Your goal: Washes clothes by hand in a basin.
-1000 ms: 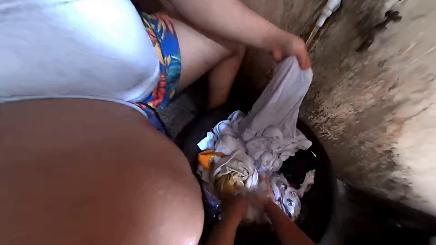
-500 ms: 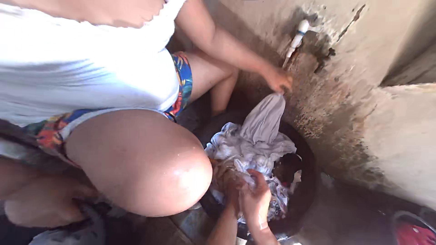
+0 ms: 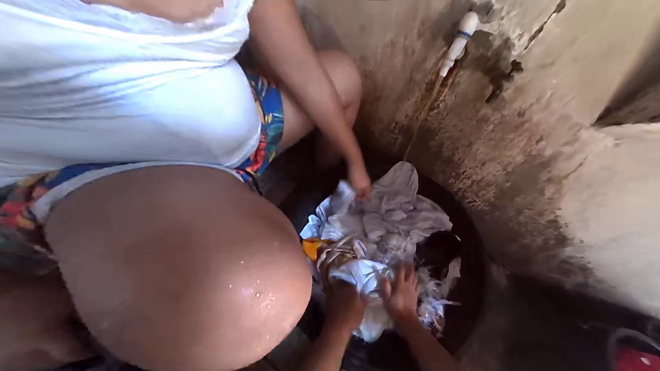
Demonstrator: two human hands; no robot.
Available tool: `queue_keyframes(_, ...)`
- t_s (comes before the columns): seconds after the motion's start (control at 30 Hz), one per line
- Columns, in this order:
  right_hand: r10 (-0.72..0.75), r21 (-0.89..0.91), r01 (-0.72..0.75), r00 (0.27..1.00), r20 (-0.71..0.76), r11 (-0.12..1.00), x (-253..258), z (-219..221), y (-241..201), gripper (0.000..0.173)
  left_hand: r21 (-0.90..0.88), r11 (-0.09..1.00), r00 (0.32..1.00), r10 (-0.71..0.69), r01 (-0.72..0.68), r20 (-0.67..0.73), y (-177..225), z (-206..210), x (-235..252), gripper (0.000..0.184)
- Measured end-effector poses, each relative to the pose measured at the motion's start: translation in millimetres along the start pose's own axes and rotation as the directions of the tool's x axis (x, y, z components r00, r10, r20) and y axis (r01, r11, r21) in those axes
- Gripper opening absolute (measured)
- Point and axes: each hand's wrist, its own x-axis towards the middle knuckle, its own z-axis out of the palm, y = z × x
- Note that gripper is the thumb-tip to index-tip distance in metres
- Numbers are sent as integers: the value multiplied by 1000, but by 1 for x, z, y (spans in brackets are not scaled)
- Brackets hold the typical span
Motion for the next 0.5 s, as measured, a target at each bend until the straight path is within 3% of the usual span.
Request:
queue_keyframes(0.07, -124, 8, 124, 992, 28, 992, -13, 23, -2, 79, 207, 978, 997, -25, 10, 70, -7, 31, 11, 53)
queue_keyframes(0.13, -207, 45, 202, 953, 220, 978, -13, 22, 5, 76, 279, 960, 957, -112, 35, 266, -5, 40, 18, 51)
queue_keyframes(0.17, -214, 103, 190, 917, 336, 976, -8, 17, 12, 70, 285, 958, 930, -129, 28, 343, -2, 37, 21, 50)
queue_keyframes(0.23, -111, 166, 18, 815, 569, 986, 11, 4, 18, 54, 200, 980, 927, -75, 1, 366, -2, 26, 26, 52)
queue_keyframes(0.27, -30, 74, -22, 776, 630, 997, 18, 1, 18, 53, 123, 992, 946, -28, -13, 323, -3, 24, 23, 48)
queue_keyframes(0.37, 121, -151, -39, 805, 581, 988, 11, -13, -4, 59, -162, 987, 997, 34, -23, 69, -1, 17, 8, 39)
queue_keyframes(0.43, 127, -149, -49, 806, 578, 988, -15, -40, -34, 64, -399, 915, 992, 0, -51, -127, 11, 8, -1, 36)
queue_keyframes(0.5, 81, -69, -45, 712, 698, 997, -50, -84, -67, 72, -573, 815, 970, -66, -82, -233, 31, -2, -18, 31)
